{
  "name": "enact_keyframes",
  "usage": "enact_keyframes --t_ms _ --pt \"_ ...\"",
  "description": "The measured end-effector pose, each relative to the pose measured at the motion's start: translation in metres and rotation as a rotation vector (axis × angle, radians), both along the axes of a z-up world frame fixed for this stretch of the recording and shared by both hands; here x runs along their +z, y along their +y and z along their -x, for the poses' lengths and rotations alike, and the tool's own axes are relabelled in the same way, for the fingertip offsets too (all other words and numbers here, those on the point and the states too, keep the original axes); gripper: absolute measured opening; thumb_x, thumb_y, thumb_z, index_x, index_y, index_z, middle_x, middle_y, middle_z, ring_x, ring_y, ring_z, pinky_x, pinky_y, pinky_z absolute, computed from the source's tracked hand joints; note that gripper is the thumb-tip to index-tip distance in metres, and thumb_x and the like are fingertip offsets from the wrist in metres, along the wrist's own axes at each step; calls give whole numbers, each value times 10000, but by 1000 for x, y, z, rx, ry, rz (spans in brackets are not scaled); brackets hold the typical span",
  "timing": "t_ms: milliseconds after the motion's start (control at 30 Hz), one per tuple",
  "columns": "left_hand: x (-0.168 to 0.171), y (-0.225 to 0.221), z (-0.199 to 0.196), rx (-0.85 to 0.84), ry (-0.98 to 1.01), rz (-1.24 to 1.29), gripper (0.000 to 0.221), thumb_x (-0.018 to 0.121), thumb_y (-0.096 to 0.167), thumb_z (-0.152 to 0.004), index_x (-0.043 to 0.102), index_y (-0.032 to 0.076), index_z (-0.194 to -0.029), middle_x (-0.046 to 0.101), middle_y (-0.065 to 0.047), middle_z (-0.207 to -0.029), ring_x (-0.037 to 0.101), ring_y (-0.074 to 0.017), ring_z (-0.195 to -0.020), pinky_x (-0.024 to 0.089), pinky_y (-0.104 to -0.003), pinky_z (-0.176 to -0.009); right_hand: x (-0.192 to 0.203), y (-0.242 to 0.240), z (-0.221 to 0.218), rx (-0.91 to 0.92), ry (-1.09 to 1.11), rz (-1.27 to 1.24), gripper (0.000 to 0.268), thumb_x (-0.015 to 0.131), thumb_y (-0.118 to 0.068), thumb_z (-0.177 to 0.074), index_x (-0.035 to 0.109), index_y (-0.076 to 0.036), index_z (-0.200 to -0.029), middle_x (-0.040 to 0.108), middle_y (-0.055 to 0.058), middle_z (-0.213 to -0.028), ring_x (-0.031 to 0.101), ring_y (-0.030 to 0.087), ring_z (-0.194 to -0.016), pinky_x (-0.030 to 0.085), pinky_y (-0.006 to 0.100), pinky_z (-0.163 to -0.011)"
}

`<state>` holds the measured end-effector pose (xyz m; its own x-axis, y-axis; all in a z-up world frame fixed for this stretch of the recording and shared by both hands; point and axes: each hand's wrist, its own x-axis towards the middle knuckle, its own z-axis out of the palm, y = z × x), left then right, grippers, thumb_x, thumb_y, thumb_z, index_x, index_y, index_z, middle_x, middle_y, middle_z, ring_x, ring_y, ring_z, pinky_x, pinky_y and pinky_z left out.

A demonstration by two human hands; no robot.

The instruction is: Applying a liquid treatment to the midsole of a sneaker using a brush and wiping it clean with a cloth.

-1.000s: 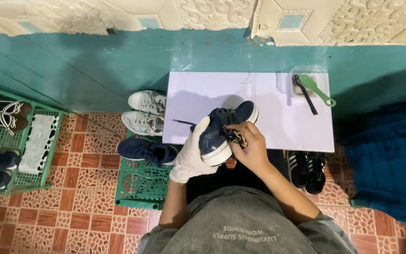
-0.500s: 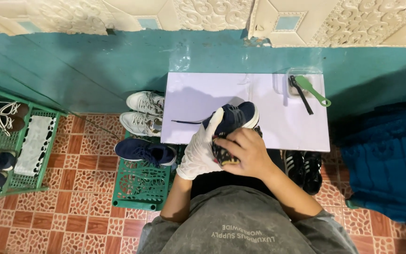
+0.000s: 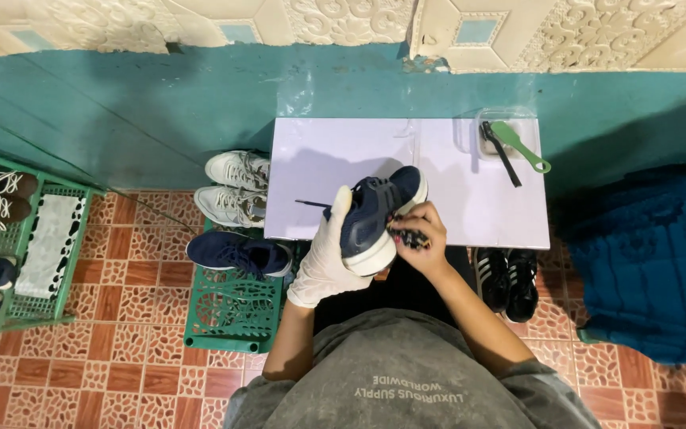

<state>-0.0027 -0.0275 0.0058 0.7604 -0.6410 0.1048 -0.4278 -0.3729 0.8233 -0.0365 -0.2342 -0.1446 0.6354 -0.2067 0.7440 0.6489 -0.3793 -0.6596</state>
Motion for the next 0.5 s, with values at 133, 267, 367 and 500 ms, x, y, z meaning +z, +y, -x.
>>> enact_keyframes --t_ms 133,267,367,500 --pt "-4 4 2 -2 4 -10 1308 850 340 -478 171 265 -1593 490 -182 -1356 602 -452 -1177 524 -524 -1030 -11 7 -6 -105 114 -75 185 805 -229 -827 811 -98 -956 537 65 -882 569 233 -775 476 382 -733" --pt "-7 7 1 -13 -10 -15 1302 851 337 -468 187 270 -1585 494 -176 -1346 606 -444 -1170 526 -517 -1023 38 26 9 -69 65 19 438 696 -549 -895 829 -151 -1019 532 51 -876 565 241 -781 456 380 -725" --pt "-10 9 1 -22 -5 -21 1295 853 334 -459 203 276 -1578 497 -170 -1336 611 -436 -1163 528 -510 -1016 64 51 17 -68 -77 305 802 389 -837 -879 801 -211 -1163 620 98 -1070 588 344 -943 458 480 -870" --pt "-17 10 1 -41 5 -29 1287 855 330 -445 227 284 -1567 503 -162 -1321 617 -425 -1153 532 -499 -1006 30 53 3 -118 -229 272 576 313 -471 -1048 831 -222 -1078 726 87 -1116 656 316 -983 453 452 -831"
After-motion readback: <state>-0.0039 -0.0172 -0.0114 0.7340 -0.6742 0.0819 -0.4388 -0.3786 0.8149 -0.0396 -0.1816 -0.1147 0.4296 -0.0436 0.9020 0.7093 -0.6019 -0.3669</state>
